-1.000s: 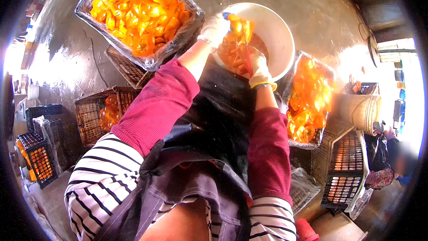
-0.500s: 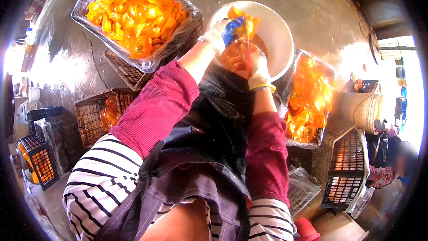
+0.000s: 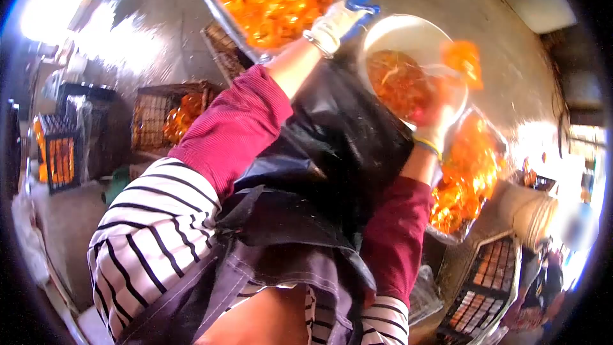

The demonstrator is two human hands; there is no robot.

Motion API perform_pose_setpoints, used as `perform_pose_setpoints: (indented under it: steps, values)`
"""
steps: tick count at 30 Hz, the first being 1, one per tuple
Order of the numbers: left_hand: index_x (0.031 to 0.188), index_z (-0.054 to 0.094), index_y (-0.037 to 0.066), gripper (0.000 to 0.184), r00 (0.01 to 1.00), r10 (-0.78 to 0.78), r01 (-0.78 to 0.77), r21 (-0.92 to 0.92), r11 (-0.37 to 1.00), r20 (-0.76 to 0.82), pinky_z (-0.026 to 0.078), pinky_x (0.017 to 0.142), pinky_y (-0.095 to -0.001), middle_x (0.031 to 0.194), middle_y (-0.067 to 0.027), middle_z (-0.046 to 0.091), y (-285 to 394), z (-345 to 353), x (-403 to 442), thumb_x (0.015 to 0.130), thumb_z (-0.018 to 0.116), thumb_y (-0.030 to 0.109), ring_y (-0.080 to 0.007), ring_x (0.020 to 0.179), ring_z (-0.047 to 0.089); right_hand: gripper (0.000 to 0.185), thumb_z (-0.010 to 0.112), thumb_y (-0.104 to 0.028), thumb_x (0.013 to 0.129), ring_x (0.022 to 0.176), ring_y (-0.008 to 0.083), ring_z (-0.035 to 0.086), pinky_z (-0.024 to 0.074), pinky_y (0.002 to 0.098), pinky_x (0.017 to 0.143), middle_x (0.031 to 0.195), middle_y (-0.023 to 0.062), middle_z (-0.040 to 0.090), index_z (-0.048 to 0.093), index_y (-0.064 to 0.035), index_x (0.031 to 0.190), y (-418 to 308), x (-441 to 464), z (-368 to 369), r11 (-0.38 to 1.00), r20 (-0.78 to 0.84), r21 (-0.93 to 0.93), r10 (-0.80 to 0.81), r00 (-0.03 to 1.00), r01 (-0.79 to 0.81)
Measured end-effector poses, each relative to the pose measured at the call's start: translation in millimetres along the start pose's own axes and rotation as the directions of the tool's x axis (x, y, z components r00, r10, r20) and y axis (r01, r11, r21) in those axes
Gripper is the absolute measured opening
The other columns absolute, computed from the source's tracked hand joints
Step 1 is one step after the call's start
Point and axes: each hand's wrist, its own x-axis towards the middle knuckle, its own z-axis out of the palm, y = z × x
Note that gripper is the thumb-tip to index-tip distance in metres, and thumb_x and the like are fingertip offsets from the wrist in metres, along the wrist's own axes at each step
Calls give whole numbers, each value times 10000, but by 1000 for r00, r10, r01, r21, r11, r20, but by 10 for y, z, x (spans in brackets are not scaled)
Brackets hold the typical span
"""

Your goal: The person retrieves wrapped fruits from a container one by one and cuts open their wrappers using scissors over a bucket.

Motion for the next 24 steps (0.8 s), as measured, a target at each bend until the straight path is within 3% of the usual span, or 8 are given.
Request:
perform_pose_setpoints:
  steps: [2,5,7,9,13,16,19,24]
  values:
    - [1170,515,62,637,987,61,-58,18,998,-149,478,779,-381,974,-200,628,-623,-408,26,758,607,539,-332,897,608,459,535,-437,841,628,187,578,402,277,410,823,68,630,571,-26,1042,-205,-86,-82,996,53,91,-31,998,26]
    - [1325,368,32,826,953,-238,303,561,771,-188,491,736,-358,955,-198,636,-437,-1191,-494,774,525,628,-293,853,627,312,515,-416,777,607,160,362,345,323,606,680,-9,378,451,-116,717,-251,-58,-225,856,100,507,-179,979,105]
    - [1264,427,5,824,923,-382,337,600,726,-56,465,840,-373,1083,-207,599,-935,-1341,-535,754,525,645,-316,963,597,307,509,-393,761,616,167,308,308,325,645,659,2,303,396,-127,655,-334,-235,-63,791,33,599,-181,983,125]
    - [1242,441,-12,777,897,-439,299,662,687,50,433,897,-390,1168,-235,551,-964,-1283,-600,763,550,590,-325,1067,558,376,520,-418,765,809,203,350,310,365,769,872,44,344,387,-76,849,-256,-107,-155,742,271,670,-235,933,-8]
    - [1178,493,-9,494,917,-391,270,850,453,-84,460,820,-418,1071,-217,594,-981,-990,-535,873,462,380,-317,977,594,706,566,-494,785,1126,268,511,382,454,967,1265,110,517,456,24,1253,18,389,-581,794,775,543,-349,527,-273]
    - [1081,555,7,362,971,-177,214,912,351,-159,469,750,-462,980,-218,614,-1472,-852,-492,931,315,234,-320,870,615,631,573,-467,805,1111,258,526,380,440,973,1239,101,540,501,10,1212,20,325,-598,781,743,547,-287,605,-301]
    - [989,588,11,338,944,-308,301,697,650,-121,472,744,-456,925,-227,615,-1571,-961,-496,922,337,227,-339,844,611,561,561,-435,832,1133,241,516,359,423,1001,1243,97,540,526,-3,1190,-25,255,-542,764,695,564,-234,680,-314]
    - [1033,591,14,314,992,-117,47,757,652,38,488,792,-400,1075,-192,603,-1366,-1199,-701,885,422,234,-327,911,619,520,545,-404,856,1174,252,482,358,408,1019,1278,108,509,515,-8,1192,-39,123,-434,791,127,602,40,991,-109]
